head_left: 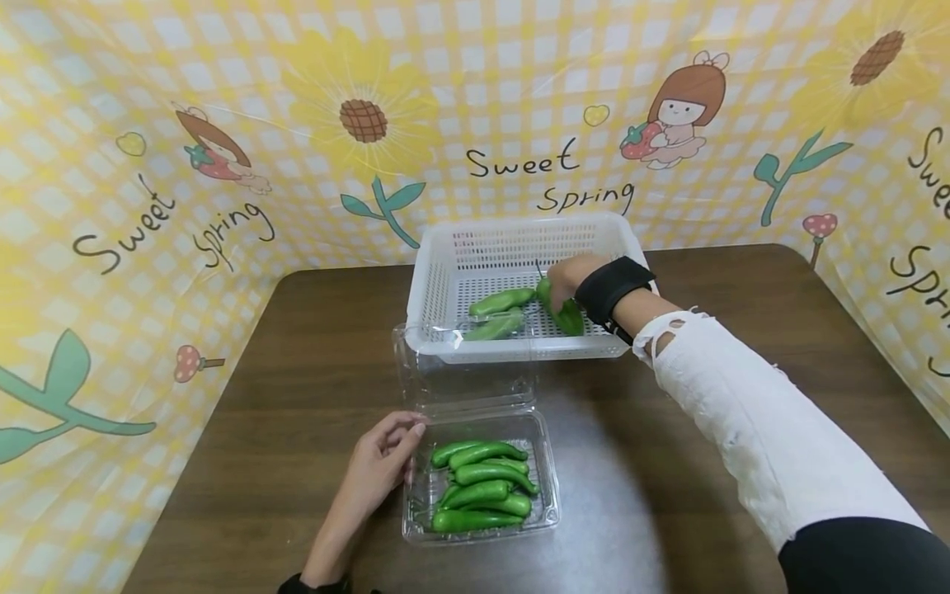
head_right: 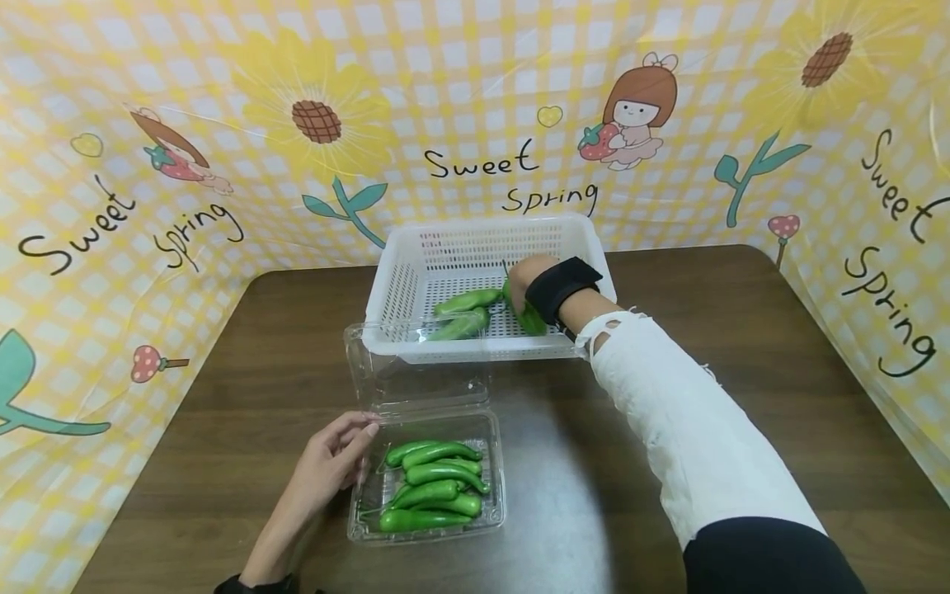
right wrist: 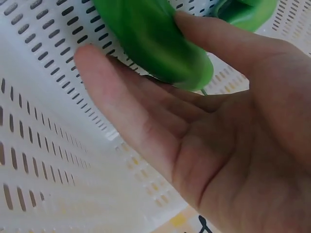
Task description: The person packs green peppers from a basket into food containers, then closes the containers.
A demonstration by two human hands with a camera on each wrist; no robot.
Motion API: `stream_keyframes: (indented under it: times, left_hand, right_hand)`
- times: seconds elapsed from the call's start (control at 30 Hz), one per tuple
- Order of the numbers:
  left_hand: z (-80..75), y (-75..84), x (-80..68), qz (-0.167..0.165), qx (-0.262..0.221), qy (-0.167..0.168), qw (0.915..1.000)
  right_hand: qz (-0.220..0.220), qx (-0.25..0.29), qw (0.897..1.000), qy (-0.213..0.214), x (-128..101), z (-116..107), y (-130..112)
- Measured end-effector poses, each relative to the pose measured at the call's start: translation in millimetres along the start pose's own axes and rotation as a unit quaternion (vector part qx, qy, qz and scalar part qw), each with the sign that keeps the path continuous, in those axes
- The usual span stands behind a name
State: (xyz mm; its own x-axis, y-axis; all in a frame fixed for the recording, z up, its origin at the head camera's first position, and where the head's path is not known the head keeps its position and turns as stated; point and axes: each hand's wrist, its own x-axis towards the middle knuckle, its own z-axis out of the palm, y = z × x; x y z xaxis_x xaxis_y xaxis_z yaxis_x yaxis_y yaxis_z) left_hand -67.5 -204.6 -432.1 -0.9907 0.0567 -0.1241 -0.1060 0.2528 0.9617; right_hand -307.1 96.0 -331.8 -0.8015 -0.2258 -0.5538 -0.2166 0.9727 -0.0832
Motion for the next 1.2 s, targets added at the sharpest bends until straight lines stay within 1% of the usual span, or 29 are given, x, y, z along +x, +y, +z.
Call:
stream_keyframes:
  times: [0.17, 0.27, 0.43, 0.57, 0.73, 0.97, 1.1, 1.2]
  left_hand:
    - [0.7, 1.4, 0.2, 0.005, 0.006, 0.001, 1.0000]
    - [1.2, 2.8, 0.1, 0.009, 0.009, 0.001, 0.9999]
    - [2.5, 3.3, 0.0, 0.000, 0.008, 0.003, 1.0000]
    - [3.2, 2.9, 0.5, 0.005, 0.014, 0.006, 0.9999]
    - [3.6, 4.1, -0.5, 0.010, 0.014, 0.008, 0.9998]
    - [4.7, 4.8, -1.6, 0.006, 0.008, 0.013, 0.9999]
    - [4.5, 4.9, -1.8, 0.001, 0.005, 0.013, 0.9999]
    - [3.8, 5.3, -1.6, 0.001, 0.004, 0.012, 0.9999]
  right_hand:
    - [-0.019, 0.009, 1.000, 0.004, 5.6, 2.6, 1.6]
    - [-0.022, 0.013, 1.000, 0.008, 8.4, 3.2, 3.0]
    - [-0.022, 0.031, 0.999, -0.005, 10.7, 2.4, 8.1]
    - [-0.023, 0.051, 0.998, -0.005, 10.1, -0.3, 13.0]
    - [-0.030, 0.076, 0.997, 0.008, 5.6, -4.1, 13.2]
    - [-0.063, 0.051, 0.997, 0.018, -5.7, -13.6, 9.0]
    - [-0.063, 0.047, 0.997, 0.015, -10.2, -18.2, 7.5]
    - [-0.063, 0.046, 0.997, 0.021, -14.6, -22.3, 7.6]
